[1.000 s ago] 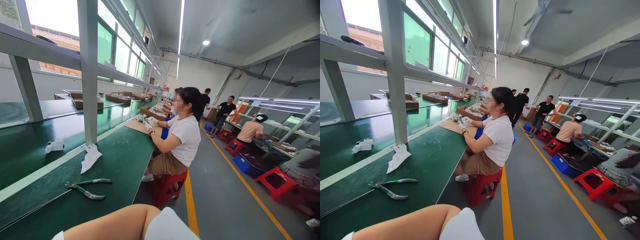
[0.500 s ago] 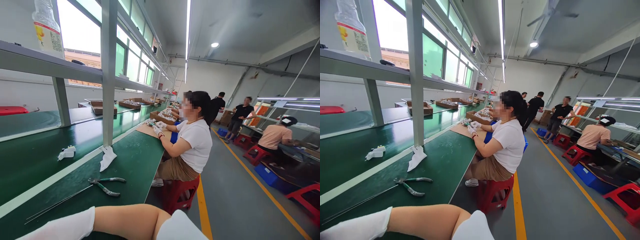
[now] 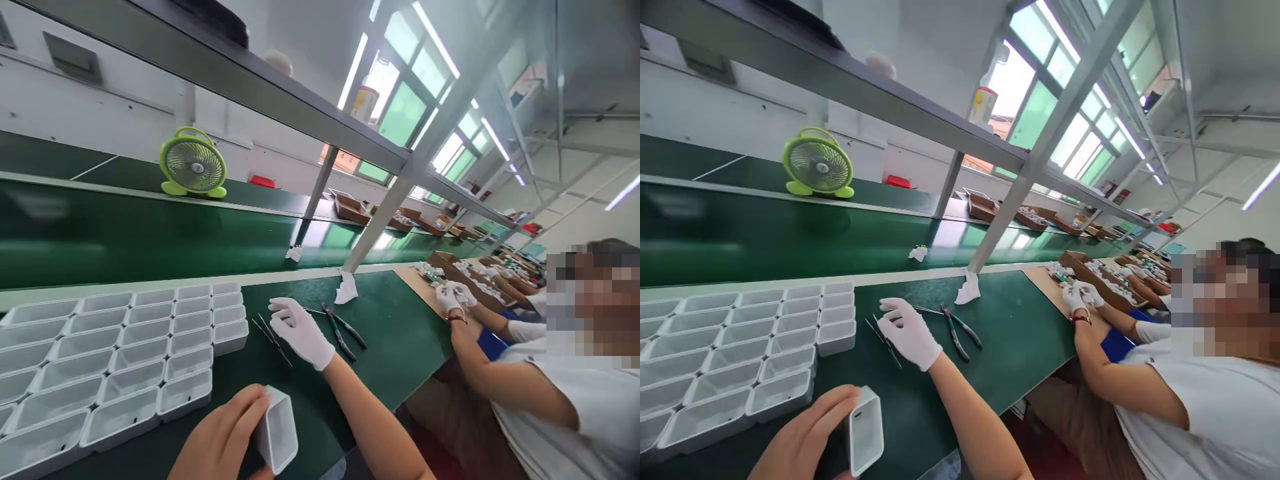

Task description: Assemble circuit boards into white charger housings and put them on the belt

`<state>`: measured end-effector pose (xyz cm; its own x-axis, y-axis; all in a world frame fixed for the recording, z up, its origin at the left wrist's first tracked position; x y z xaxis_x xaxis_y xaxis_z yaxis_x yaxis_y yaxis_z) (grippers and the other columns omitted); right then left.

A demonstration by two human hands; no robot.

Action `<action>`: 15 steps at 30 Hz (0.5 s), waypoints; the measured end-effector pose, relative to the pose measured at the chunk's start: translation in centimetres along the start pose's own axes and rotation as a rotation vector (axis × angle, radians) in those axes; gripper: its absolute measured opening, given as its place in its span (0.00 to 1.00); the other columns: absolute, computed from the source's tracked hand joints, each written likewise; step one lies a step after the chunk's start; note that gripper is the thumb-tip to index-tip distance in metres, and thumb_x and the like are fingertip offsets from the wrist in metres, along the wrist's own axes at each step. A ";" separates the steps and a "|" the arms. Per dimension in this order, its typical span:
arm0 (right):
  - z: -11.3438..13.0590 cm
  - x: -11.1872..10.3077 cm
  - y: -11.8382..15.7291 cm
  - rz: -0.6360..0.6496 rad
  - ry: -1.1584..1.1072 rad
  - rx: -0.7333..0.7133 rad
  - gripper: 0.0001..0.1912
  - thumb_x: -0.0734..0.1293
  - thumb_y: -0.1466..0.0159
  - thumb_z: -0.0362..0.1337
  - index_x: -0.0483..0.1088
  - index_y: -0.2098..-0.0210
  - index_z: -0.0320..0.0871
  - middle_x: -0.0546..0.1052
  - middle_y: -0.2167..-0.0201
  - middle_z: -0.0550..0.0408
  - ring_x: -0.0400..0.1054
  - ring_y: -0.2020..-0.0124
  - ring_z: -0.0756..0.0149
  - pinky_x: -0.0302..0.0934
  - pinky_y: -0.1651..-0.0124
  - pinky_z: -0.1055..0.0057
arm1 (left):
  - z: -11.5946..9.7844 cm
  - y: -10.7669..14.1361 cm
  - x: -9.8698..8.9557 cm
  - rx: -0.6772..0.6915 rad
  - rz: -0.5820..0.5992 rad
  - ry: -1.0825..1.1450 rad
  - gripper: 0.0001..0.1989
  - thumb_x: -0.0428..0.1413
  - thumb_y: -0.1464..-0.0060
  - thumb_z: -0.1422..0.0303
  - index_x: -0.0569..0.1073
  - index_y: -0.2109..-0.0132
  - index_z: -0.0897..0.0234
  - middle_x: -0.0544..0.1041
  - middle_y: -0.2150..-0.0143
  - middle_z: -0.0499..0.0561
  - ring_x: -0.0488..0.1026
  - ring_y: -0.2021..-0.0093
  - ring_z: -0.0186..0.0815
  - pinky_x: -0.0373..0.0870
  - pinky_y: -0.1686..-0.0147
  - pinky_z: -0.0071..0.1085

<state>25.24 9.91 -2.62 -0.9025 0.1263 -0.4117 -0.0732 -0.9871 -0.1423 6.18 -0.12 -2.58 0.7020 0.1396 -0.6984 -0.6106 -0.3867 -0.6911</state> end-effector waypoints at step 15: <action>-4.6 -1.7 -16.8 -0.140 0.404 0.116 0.16 0.69 0.32 0.44 0.72 0.51 0.39 0.74 0.49 0.49 0.71 0.49 0.57 0.68 0.44 0.54 | -0.2 -1.4 -1.7 -0.075 -0.118 0.063 0.19 0.45 0.30 0.61 0.64 0.38 0.64 0.75 0.46 0.59 0.78 0.54 0.41 0.77 0.60 0.29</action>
<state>30.01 26.68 -3.70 -0.6434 0.2655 -0.7180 -0.2513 -0.9592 -0.1295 5.87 -0.06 -0.38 0.7901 0.1319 -0.5986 -0.4951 -0.4384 -0.7501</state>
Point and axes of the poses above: each hand's wrist, its own y-axis away from the middle knuckle, its own x-axis out of the palm, z = x × y, the point moved 8 cm from there along -y, towards the middle knuckle
